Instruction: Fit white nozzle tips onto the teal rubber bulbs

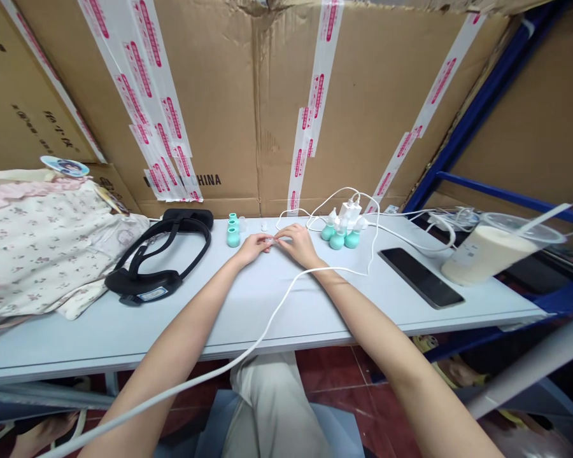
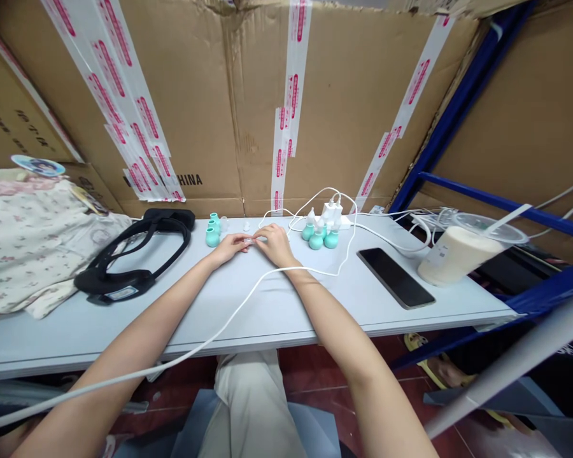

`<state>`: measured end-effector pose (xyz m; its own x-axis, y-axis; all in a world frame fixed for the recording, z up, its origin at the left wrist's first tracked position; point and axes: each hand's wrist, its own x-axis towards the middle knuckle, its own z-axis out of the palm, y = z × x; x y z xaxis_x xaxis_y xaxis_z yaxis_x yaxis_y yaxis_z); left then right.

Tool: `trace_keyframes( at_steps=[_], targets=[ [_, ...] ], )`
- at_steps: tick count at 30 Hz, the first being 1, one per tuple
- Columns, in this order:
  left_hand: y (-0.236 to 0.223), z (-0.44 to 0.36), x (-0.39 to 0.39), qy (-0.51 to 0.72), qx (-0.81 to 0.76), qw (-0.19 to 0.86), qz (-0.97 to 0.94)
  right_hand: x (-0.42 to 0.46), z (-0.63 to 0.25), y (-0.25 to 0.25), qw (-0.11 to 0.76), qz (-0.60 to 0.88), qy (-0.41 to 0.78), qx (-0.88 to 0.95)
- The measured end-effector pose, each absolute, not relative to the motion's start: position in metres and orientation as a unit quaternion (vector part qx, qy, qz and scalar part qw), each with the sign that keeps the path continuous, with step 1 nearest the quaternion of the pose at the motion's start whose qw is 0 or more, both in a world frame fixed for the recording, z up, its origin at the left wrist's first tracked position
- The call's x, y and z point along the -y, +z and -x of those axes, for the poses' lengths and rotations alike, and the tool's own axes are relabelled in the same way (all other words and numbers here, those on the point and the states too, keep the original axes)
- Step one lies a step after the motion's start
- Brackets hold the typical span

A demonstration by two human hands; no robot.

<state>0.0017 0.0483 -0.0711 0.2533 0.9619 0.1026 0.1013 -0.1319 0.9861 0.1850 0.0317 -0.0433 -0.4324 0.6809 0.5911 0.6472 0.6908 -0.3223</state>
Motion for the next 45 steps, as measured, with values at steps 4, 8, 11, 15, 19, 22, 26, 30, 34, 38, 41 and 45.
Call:
trace_keyframes(
  at_steps=[4,8,11,15,19,22,26,30,34,38,41,45],
  targets=[
    [-0.069,-0.003,-0.047,0.43,-0.433,0.497,-0.617,-0.036,-0.184,-0.046,0.371,0.382,0.037,0.846],
    [-0.068,-0.004,-0.045,0.437,-0.426,0.506,-0.61,-0.036,-0.182,-0.048,0.388,0.375,0.036,0.841],
    [-0.067,-0.004,-0.044,0.447,-0.414,0.532,-0.588,-0.037,-0.183,-0.048,0.391,0.369,0.04,0.842],
    [-0.064,-0.004,-0.042,0.454,-0.399,0.582,-0.543,-0.038,-0.185,-0.047,0.375,0.376,0.048,0.846],
    [-0.062,-0.002,-0.039,0.443,-0.389,0.608,-0.532,-0.037,-0.187,-0.046,0.364,0.382,0.06,0.848],
    [-0.06,-0.001,-0.037,0.432,-0.384,0.616,-0.535,-0.038,-0.186,-0.047,0.372,0.368,0.068,0.849],
    [-0.058,0.004,-0.037,0.416,-0.366,0.632,-0.542,-0.041,-0.185,-0.05,0.373,0.349,0.064,0.857],
    [-0.055,0.005,-0.036,0.409,-0.363,0.639,-0.541,-0.042,-0.185,-0.052,0.369,0.34,0.054,0.863],
    [-0.053,0.0,-0.035,0.409,-0.374,0.623,-0.552,-0.041,-0.184,-0.054,0.37,0.339,0.053,0.863],
    [-0.053,-0.003,-0.033,0.417,-0.398,0.593,-0.562,-0.038,-0.183,-0.05,0.357,0.341,0.06,0.868],
    [-0.052,-0.001,-0.033,0.425,-0.404,0.575,-0.571,-0.036,-0.184,-0.045,0.364,0.33,0.074,0.868],
    [-0.049,0.003,-0.035,0.441,-0.407,0.552,-0.579,-0.035,-0.187,-0.041,0.395,0.332,0.091,0.852]
  ],
)
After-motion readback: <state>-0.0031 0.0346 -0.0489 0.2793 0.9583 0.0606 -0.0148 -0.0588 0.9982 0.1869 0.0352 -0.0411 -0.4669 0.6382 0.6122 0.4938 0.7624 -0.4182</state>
